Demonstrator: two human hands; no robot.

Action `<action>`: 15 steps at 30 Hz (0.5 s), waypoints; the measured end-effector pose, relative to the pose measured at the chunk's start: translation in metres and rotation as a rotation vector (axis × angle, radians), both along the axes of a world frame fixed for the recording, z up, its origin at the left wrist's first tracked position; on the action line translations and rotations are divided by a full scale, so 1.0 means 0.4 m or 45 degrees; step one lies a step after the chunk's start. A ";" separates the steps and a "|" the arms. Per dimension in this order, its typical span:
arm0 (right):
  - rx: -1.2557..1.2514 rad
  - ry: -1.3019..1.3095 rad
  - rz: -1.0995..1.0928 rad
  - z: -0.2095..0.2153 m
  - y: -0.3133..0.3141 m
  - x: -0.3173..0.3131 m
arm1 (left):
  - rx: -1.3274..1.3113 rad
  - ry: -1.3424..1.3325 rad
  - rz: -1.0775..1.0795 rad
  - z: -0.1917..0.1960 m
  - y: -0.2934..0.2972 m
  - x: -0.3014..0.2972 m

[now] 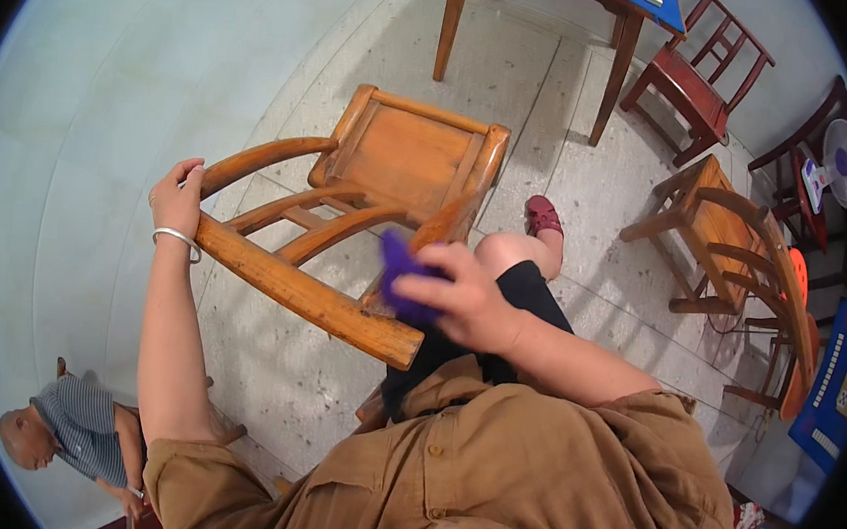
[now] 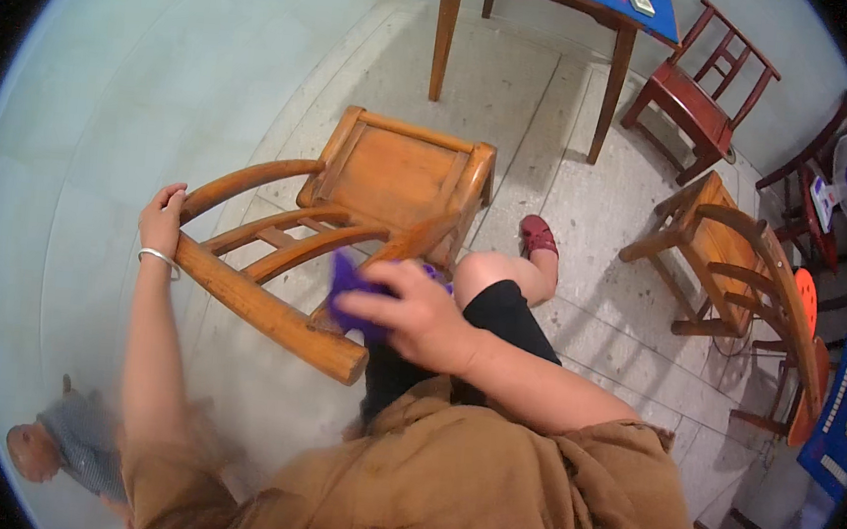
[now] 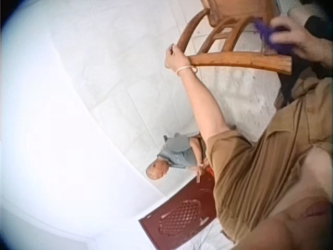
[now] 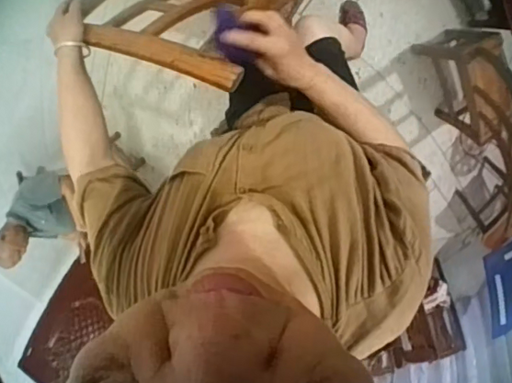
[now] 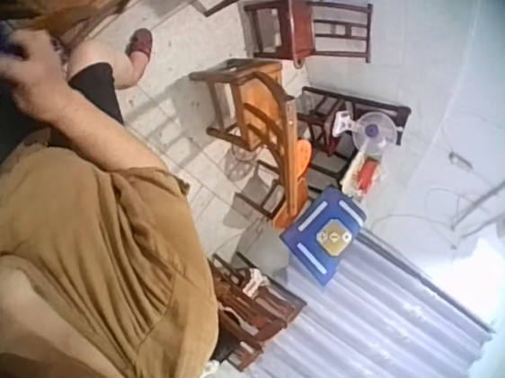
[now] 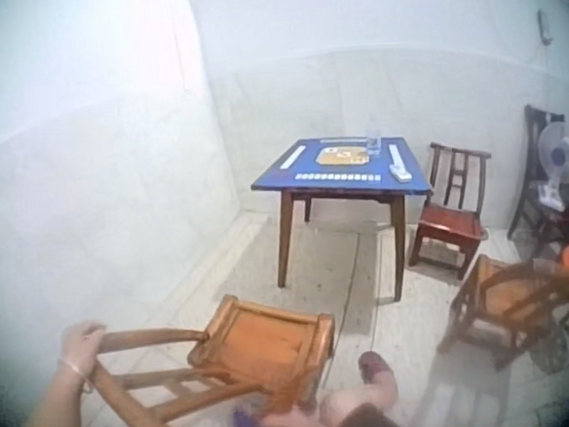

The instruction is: The person cleans wooden chairs by turning them around and wiping their legs, rungs, seats, and backrests with a cloth.

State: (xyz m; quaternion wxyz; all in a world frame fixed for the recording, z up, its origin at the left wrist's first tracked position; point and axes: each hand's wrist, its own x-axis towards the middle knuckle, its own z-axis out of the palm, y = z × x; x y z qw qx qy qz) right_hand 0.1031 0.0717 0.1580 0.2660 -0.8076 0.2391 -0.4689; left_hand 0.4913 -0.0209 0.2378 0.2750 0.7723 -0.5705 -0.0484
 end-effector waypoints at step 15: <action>0.237 0.190 -0.066 -0.163 -0.095 -0.002 | 0.059 -0.053 0.043 -0.131 0.148 0.146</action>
